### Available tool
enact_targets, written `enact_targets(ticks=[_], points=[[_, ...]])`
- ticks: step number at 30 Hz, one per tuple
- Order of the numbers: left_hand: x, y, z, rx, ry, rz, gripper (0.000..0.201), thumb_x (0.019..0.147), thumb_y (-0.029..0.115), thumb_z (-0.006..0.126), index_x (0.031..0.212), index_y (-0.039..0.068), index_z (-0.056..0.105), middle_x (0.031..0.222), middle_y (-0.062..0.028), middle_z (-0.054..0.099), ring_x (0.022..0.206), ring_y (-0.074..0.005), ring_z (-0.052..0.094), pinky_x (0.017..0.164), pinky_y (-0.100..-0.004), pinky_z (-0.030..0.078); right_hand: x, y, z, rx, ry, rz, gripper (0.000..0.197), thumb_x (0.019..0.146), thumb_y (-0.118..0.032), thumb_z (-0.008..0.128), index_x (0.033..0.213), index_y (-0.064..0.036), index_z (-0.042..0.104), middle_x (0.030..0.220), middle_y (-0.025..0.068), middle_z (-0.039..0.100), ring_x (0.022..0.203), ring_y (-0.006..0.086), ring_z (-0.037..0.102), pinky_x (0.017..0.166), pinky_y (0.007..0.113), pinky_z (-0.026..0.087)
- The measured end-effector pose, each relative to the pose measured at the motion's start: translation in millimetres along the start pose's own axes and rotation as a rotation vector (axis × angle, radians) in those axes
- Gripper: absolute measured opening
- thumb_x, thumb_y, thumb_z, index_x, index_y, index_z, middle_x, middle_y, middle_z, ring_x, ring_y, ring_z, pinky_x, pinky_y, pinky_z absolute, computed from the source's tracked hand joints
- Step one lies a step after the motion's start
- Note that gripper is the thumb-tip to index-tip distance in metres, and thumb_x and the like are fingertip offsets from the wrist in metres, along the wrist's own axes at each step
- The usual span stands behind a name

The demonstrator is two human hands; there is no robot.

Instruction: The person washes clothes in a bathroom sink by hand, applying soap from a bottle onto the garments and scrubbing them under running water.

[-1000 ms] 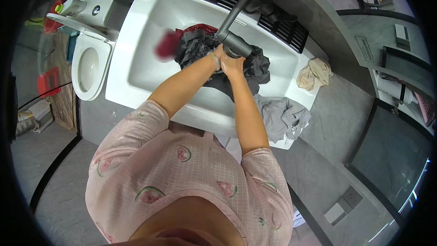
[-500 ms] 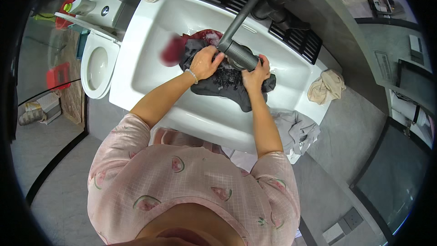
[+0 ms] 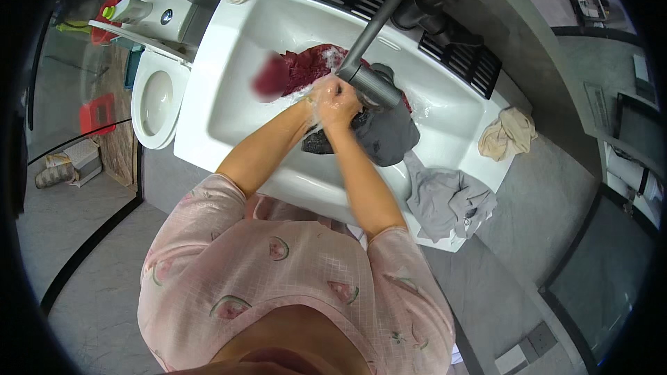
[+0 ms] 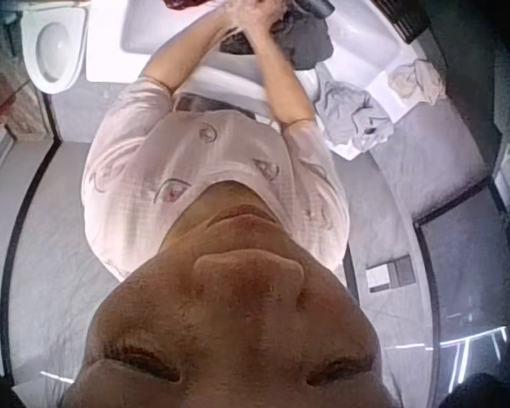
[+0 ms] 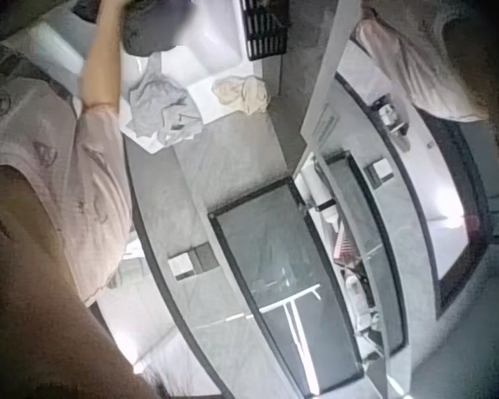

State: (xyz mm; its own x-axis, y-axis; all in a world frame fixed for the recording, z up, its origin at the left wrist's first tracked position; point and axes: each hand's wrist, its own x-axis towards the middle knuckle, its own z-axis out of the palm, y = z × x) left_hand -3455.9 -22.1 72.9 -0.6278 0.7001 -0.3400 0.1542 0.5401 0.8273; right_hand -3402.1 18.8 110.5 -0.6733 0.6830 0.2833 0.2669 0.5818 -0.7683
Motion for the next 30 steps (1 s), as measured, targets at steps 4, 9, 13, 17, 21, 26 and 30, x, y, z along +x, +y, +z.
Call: enact_targets(ticks=[4,9,13,17,21,26,30], points=[[8.5,19.2,-17.8,0.113,0.213,-0.07,0.032,0.085,0.026,0.045,0.08,-0.001,0.061,0.076,-0.0248,0.06,0.075,-0.0397,0.06,0.065,-0.0437,0.047,68.3,168.3,-33.3,-0.31,-0.242,-0.046,0.023,0.079,-0.029,0.06,0.07,-0.0075,0.06,0.081,0.0063,0.06,0.077,0.0237,0.056,0.075,0.039,0.041],[-26.9,25.3,-49.1,0.919,0.408,0.043,0.061,0.082,0.046,0.051,0.134,0.018,0.039,0.145,-0.0139,0.019,0.13,-0.0398,0.022,0.097,-0.0632,0.016,32.3,42.7,-41.2,-0.515,-0.344,-0.35,0.049,0.083,-0.04,0.053,0.122,-0.0107,0.052,0.14,0.0095,0.031,0.127,0.0381,0.025,0.093,0.066,0.015],[-15.7,4.6,-30.6,1.055,0.031,-0.085,0.075,0.08,0.068,0.035,0.141,0.025,0.026,0.149,-0.0125,0.005,0.135,-0.0412,-0.004,0.098,-0.068,-0.001,19.3,68.4,-26.7,-0.538,-0.571,-0.286,0.055,0.086,-0.033,0.051,0.136,-0.0154,0.036,0.146,0.0201,0.01,0.131,0.0482,0.009,0.103,0.057,0.016],[-4.0,-1.5,-23.5,1.139,-0.014,-0.069,0.076,0.078,0.07,0.034,0.14,0.025,0.03,0.149,-0.0141,0.005,0.134,-0.0432,-0.006,0.098,-0.0687,-0.001,20.9,78.9,-20.5,-0.697,-0.481,-0.39,0.056,0.082,-0.034,0.056,0.131,-0.0122,0.042,0.142,0.0184,0.022,0.125,0.0498,0.02,0.101,0.056,0.023],[-4.8,-6.1,-18.1,1.23,0.017,-0.077,0.076,0.077,0.07,0.035,0.14,0.028,0.029,0.148,-0.017,0.005,0.133,-0.045,-0.005,0.098,-0.0691,0.002,18.0,97.9,-13.3,-0.62,-0.43,-0.457,0.056,0.076,-0.034,0.061,0.126,-0.0127,0.047,0.126,0.0142,0.036,0.11,0.0427,0.032,0.094,0.053,0.03],[-14.9,-17.6,-56.0,0.539,0.326,0.194,0.066,0.066,0.025,0.073,0.124,0.011,0.045,0.135,-0.0218,0.031,0.125,-0.039,0.03,0.101,-0.0543,0.021,51.6,101.3,-53.9,-0.196,-0.481,-0.321,0.046,0.076,-0.025,0.064,0.116,-0.0071,0.048,0.113,0.0146,0.052,0.104,0.0307,0.05,0.089,0.04,0.038],[-19.2,-11.6,-60.1,0.587,0.424,-0.093,0.055,0.081,0.046,0.054,0.103,-0.003,0.052,0.091,-0.0195,0.061,0.092,-0.0321,0.057,0.082,-0.0397,0.04,36.8,91.0,-40.8,-0.348,-0.292,-0.206,0.036,0.071,-0.014,0.07,0.098,-0.0038,0.05,0.108,0.0123,0.055,0.101,0.0292,0.053,0.088,0.037,0.04]])
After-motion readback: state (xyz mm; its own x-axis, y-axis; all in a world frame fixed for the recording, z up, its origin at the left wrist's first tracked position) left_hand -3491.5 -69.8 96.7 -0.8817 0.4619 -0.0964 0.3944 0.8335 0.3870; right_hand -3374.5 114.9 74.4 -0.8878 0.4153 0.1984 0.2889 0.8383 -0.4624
